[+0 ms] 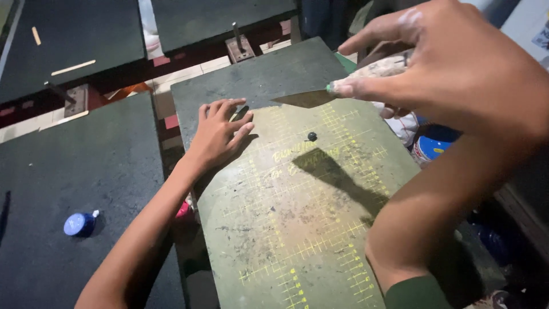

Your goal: Scraping residue off a screen printing platen using a putty knife.

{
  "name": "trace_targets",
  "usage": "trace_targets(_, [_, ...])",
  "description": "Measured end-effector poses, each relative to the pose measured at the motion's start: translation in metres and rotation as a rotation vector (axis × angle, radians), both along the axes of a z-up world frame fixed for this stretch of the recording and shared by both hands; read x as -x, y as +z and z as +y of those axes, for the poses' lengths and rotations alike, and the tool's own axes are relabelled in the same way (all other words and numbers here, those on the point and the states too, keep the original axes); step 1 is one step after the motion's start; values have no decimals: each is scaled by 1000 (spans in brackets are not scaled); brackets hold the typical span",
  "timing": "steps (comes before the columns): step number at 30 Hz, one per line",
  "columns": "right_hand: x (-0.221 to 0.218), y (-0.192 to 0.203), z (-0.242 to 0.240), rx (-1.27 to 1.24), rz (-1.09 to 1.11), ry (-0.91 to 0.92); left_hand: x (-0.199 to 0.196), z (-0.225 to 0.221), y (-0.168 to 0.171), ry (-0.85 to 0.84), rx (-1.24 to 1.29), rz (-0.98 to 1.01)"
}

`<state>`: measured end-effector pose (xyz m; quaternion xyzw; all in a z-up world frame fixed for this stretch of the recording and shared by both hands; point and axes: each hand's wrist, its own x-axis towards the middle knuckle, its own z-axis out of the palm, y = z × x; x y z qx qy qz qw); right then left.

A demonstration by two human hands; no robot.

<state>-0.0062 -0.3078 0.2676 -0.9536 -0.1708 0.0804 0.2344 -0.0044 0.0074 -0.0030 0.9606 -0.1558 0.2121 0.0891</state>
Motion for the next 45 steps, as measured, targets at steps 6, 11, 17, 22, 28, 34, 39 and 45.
trace_targets(6, [-10,-14,0,54,-125,90,-1,-1,2,26,-23,147])
trace_targets(11, [-5,-10,8,106,-102,51,-1,-5,4,62,-13,150])
trace_targets(17, [7,5,16,82,39,-82,2,-9,6,-2,70,-30])
trace_targets(22, [4,1,11,86,-5,-27,-1,-7,4,-41,75,-87])
trace_targets(28, [10,7,15,107,28,-56,1,-10,8,-16,129,-17])
trace_targets(34, [7,4,10,114,3,-39,4,-18,12,11,169,-61])
trace_targets(39, [2,0,4,83,-38,27,6,-17,12,7,160,-100])
trace_targets(45, [1,1,-2,94,-60,45,1,-19,18,69,178,116])
